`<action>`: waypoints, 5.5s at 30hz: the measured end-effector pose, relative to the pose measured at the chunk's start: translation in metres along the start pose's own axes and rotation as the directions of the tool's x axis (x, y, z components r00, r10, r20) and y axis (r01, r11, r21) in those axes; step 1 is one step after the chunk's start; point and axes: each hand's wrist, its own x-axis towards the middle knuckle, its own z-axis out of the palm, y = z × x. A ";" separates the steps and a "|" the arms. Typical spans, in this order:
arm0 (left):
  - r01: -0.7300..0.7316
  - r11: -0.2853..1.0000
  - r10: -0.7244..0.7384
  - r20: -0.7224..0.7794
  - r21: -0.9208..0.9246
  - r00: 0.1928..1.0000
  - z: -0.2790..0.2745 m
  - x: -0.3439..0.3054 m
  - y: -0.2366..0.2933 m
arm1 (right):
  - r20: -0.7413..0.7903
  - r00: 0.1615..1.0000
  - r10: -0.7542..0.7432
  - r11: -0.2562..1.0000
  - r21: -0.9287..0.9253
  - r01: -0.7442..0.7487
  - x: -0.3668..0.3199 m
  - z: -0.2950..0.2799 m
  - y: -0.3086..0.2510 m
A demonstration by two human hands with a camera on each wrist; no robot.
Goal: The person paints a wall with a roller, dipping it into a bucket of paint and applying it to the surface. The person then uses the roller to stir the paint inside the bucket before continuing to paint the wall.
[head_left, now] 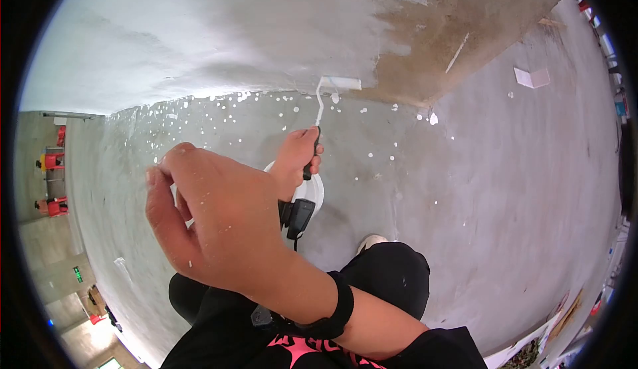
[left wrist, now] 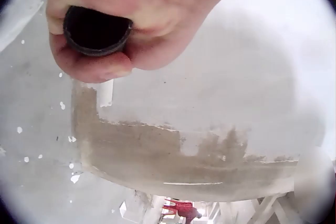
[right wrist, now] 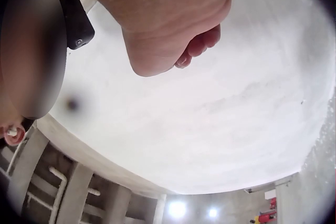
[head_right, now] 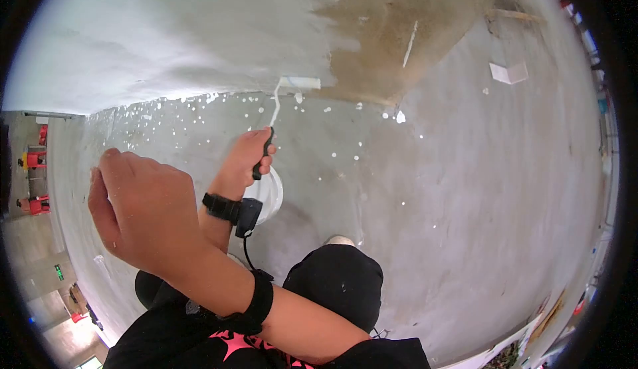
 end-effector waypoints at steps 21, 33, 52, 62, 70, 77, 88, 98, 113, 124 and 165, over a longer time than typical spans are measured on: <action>-0.060 0.998 0.063 -0.185 0.021 0.981 -0.049 -0.073 0.034 | 0.125 0.992 0.005 1.000 -0.027 -0.001 -0.020 -0.010 -0.029; -0.052 0.997 0.058 -0.103 0.065 0.993 -0.071 -0.023 0.030 | 0.044 0.998 -0.043 0.997 0.065 0.040 -0.019 0.007 -0.010; 0.175 0.980 -0.168 -0.083 0.092 0.982 -0.082 0.035 0.037 | 0.017 0.998 -0.053 0.998 -0.017 0.054 -0.016 0.015 -0.008; 0.052 0.997 -0.045 -0.104 0.061 0.994 -0.074 -0.063 0.082 | 0.166 0.983 0.074 0.997 -0.011 -0.073 -0.020 0.024 -0.010; 0.023 0.999 -0.030 -0.154 -0.045 0.988 -0.083 -0.091 0.056 | 0.085 0.995 0.061 0.998 -0.011 -0.060 -0.012 0.018 -0.006; 0.017 0.995 0.002 -0.186 0.103 0.983 -0.107 -0.058 0.042 | 0.132 0.989 0.065 0.998 -0.004 -0.065 -0.014 0.010 -0.015; 0.074 0.984 -0.044 -0.184 0.160 0.982 -0.124 0.030 0.038 | 0.115 0.993 0.004 0.998 -0.064 0.003 -0.013 -0.006 -0.019; 0.206 0.960 -0.165 -0.211 0.189 0.964 -0.138 0.086 0.022 | -0.009 0.997 -0.078 0.997 0.009 0.078 -0.017 0.004 -0.019; 0.060 0.992 -0.045 -0.135 0.111 0.990 -0.131 -0.088 0.112 | 0.080 0.996 0.026 0.999 -0.026 -0.024 -0.025 0.018 -0.016; -0.227 0.780 0.416 -0.212 0.583 0.884 -0.138 -0.096 0.051 | 0.059 0.998 0.029 0.999 -0.041 -0.027 -0.022 0.013 -0.015; -0.306 0.085 0.838 0.098 0.948 0.537 -0.085 -0.074 0.026 | 0.091 0.993 0.078 0.993 -0.099 -0.069 -0.010 0.021 -0.001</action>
